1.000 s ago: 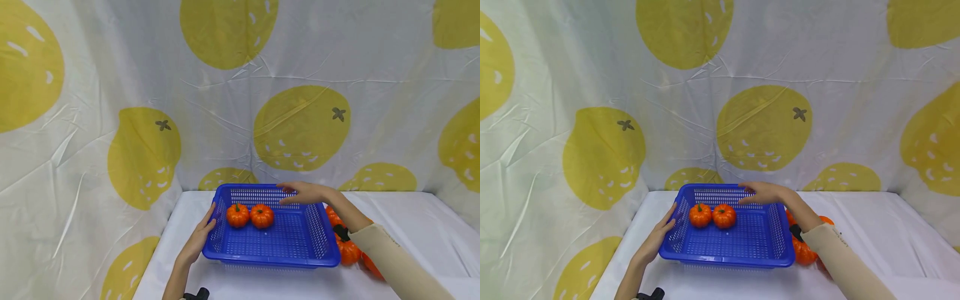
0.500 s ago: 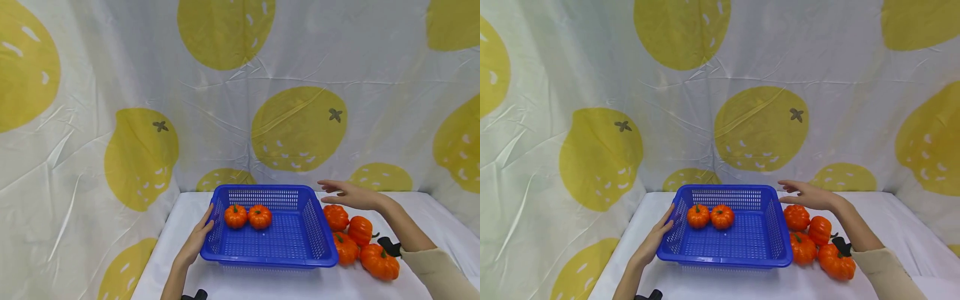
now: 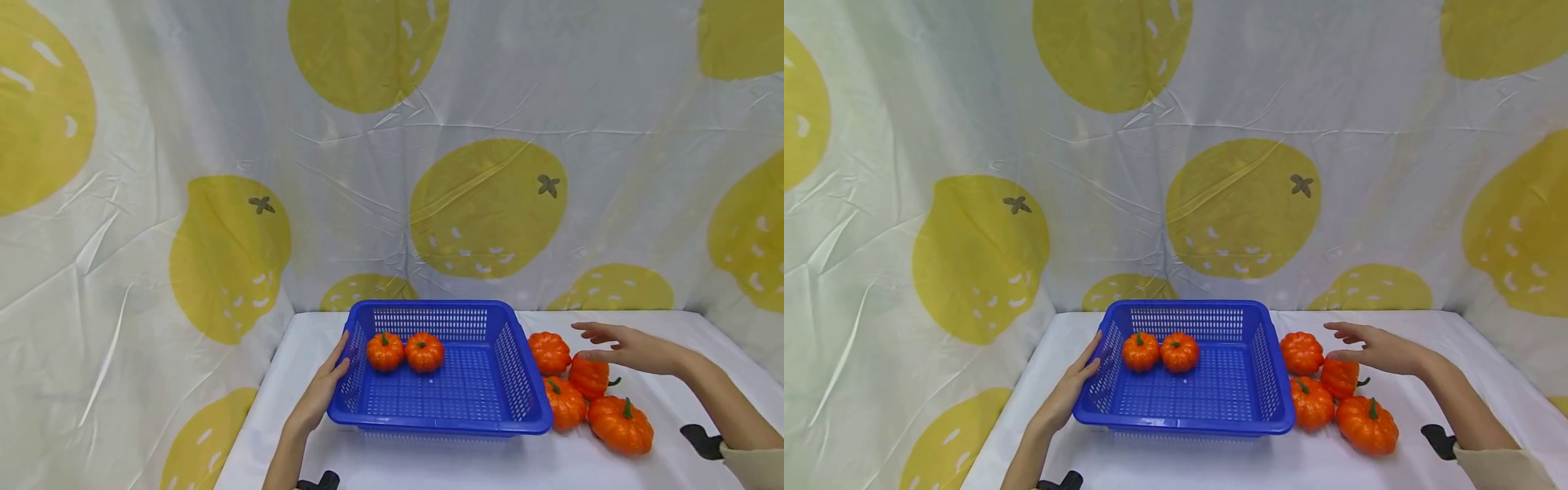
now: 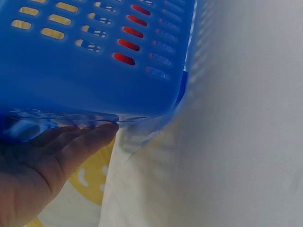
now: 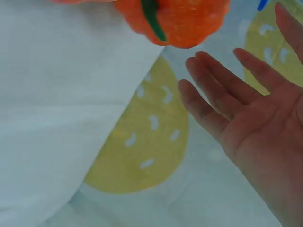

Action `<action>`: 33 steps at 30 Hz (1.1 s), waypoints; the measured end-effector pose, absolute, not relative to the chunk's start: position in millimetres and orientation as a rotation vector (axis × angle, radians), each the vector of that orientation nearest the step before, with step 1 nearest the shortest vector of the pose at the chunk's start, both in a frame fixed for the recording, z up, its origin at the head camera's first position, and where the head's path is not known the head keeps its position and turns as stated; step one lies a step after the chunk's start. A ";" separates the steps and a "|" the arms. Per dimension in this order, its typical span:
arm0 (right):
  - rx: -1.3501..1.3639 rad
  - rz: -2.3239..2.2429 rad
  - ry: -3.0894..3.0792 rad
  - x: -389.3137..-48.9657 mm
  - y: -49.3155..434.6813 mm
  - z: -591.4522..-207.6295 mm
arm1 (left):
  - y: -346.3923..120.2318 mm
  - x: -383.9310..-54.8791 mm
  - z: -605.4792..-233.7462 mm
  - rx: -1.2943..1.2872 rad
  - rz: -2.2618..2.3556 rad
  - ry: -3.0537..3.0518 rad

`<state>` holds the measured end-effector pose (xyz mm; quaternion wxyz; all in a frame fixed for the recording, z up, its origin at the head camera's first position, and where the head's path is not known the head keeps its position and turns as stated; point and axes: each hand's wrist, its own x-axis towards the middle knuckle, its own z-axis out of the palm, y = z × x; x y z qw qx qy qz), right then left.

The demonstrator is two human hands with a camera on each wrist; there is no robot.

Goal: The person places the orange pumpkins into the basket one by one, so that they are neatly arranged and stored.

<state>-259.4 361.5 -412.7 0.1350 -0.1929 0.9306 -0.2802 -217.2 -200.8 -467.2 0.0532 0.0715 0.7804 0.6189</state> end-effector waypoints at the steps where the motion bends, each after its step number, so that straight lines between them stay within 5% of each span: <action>1: -0.559 -0.818 2.682 -258.6 366.0 -416.6 | -200.7 -217.2 -467.2 0.216 1.882 2.372; 18: -0.569 -1.003 2.535 -250.7 394.8 -467.3 | -201.2 -217.0 -467.8 0.205 1.880 2.371; 33: -0.513 -0.919 2.810 -243.4 409.7 -461.8 | -200.3 -216.2 -467.0 0.197 1.885 2.368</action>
